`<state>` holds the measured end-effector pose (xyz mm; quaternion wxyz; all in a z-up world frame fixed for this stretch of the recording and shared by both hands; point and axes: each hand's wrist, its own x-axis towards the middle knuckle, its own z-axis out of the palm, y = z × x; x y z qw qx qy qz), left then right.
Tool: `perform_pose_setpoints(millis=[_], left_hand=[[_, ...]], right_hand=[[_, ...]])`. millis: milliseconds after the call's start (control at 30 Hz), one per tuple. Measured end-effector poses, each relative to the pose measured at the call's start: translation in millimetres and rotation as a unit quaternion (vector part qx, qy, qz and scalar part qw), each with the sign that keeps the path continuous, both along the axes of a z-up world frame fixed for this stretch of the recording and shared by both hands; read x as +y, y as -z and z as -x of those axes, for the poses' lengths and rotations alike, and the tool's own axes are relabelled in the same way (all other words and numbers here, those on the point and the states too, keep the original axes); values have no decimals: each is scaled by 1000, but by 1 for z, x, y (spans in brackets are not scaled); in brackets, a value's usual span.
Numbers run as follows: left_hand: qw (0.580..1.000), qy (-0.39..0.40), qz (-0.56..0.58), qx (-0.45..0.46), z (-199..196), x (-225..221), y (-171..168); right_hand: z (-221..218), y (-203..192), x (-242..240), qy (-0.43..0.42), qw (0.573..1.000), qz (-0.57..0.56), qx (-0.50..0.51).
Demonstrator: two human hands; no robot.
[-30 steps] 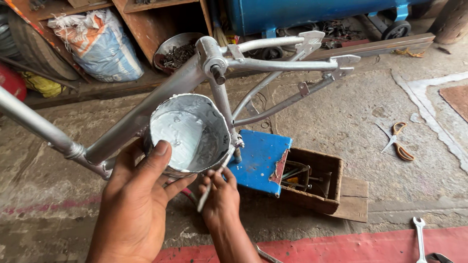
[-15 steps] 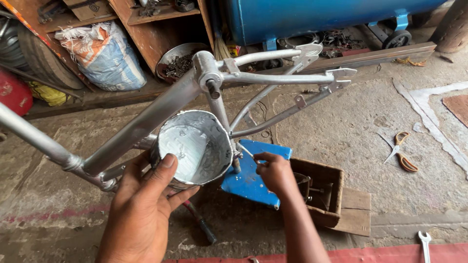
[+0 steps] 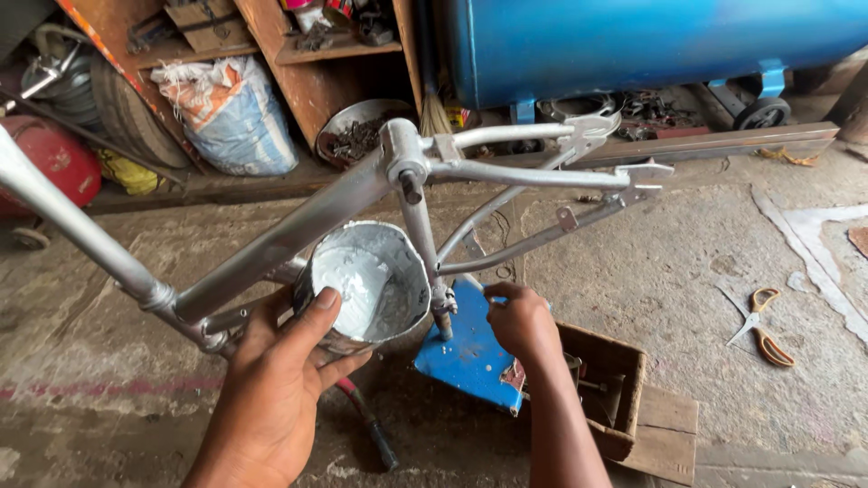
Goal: The person applies paint to a bicycle frame using a small brush, dipping it into a metal container of white paint and coating various parts of the frame including the joints and rear sections.
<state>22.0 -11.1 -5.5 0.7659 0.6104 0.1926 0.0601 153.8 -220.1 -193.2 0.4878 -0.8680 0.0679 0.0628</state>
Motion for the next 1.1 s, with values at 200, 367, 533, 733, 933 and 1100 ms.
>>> perform_pose_setpoints(millis=[200,367,533,733,933,1100], left_hand=[[1000,16,5,-17,1,2,4],[1000,21,5,6,6,6,2],[999,21,-13,27,6,17,16],[999,48,7,-22,-5,38,49],[998,52,14,-19,-8,40,54],[999,42,-11,6,-4,31,39]], right_hand=[[31,-9,14,114,993,-3,-19],[34,35,15,141,959,-214,-117],[5,79,33,101,923,-341,-146],[-32,98,57,138,911,-352,-164],[-14,109,32,135,942,-266,-154],[17,53,-17,238,947,-184,-116]])
